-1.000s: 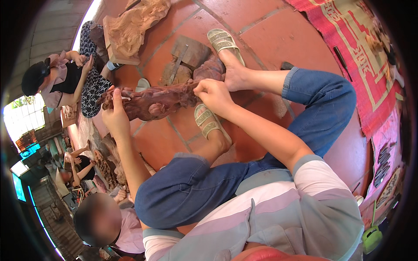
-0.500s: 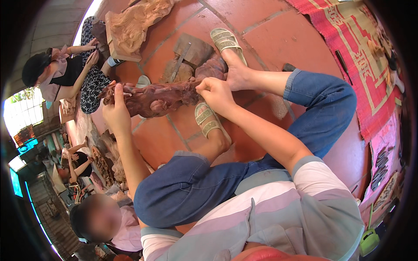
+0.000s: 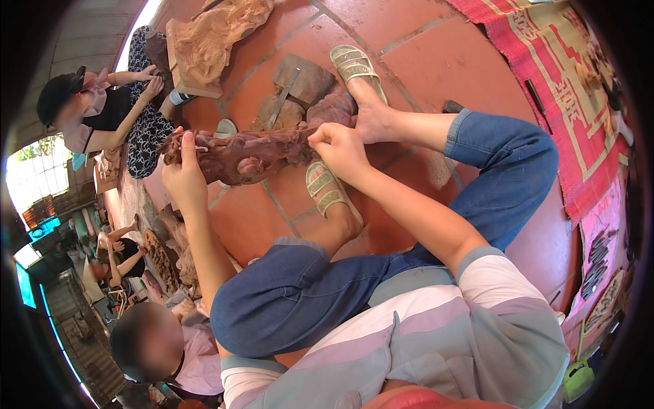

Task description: The person sits on the floor and cleans a long, irregular reddish-brown wooden object by hand, rubbing and scraping its surface. The person then uses a small flat tool to scrape the wood further.

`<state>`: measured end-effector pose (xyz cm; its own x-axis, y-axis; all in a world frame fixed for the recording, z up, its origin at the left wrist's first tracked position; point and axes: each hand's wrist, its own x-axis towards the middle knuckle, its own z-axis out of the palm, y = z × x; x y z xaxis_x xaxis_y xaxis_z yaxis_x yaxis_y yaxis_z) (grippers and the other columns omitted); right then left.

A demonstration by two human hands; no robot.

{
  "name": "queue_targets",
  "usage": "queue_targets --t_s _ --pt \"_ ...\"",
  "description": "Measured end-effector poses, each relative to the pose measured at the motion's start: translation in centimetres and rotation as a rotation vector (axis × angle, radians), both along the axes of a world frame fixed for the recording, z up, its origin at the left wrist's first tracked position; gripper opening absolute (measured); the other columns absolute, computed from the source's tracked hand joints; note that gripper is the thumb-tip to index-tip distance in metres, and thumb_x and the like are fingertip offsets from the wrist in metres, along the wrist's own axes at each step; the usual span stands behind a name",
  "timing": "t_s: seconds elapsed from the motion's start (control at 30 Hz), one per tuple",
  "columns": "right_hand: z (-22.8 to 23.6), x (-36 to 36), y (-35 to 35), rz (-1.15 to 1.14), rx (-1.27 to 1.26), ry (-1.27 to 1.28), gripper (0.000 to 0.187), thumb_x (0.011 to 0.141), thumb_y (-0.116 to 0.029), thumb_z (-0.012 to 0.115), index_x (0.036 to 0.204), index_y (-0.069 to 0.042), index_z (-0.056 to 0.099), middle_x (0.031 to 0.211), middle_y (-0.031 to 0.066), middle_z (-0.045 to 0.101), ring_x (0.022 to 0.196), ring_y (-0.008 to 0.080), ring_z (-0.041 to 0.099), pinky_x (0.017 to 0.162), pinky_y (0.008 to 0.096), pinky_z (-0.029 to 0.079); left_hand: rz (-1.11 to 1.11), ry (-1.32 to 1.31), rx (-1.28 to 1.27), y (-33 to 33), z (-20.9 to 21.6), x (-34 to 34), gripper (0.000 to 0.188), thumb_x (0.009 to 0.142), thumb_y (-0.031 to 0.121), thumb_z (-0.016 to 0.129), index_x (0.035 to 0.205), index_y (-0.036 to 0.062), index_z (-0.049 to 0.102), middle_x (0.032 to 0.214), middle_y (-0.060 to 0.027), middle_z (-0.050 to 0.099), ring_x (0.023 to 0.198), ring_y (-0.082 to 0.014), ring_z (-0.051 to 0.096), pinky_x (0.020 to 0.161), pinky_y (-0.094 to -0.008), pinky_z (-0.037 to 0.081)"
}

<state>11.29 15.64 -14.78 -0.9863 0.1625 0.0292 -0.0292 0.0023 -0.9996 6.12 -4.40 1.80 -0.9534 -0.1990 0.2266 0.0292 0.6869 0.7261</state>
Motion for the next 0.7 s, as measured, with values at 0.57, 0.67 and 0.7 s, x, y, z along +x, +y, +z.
queue_targets --t_s 0.57,0.67,0.7 --pt "-0.1 -0.3 0.0 -0.011 -0.091 -0.005 0.007 0.071 -0.001 0.062 0.076 -0.001 0.066 0.074 0.0133 0.066 0.064 0.0217 0.064 0.059 0.0304 0.049 -0.013 -0.001 0.062 0.6 0.3 0.0 0.031 0.093 0.024 0.052 0.105 -0.0034 0.059 0.083 -0.0053 0.065 0.074 -0.0102 0.058 0.07 -0.0244 0.046" --pt "-0.1 -0.8 0.0 0.023 -0.052 -0.082 0.007 0.071 -0.001 0.061 0.076 -0.002 0.066 0.075 0.0128 0.066 0.064 0.0215 0.064 0.058 0.0309 0.048 0.002 -0.006 0.004 1.1 0.4 0.0 0.03 0.093 0.024 0.053 0.105 -0.0032 0.06 0.082 -0.0053 0.065 0.074 -0.0104 0.058 0.069 -0.0242 0.046" --pt "0.1 -1.0 0.0 0.046 -0.029 -0.103 0.008 0.071 -0.001 0.061 0.076 -0.003 0.066 0.075 0.0127 0.066 0.064 0.0214 0.064 0.058 0.0311 0.048 0.006 -0.003 -0.001 1.0 0.4 0.1 0.03 0.093 0.023 0.053 0.105 -0.0031 0.06 0.082 -0.0053 0.065 0.074 -0.0105 0.058 0.069 -0.0242 0.046"
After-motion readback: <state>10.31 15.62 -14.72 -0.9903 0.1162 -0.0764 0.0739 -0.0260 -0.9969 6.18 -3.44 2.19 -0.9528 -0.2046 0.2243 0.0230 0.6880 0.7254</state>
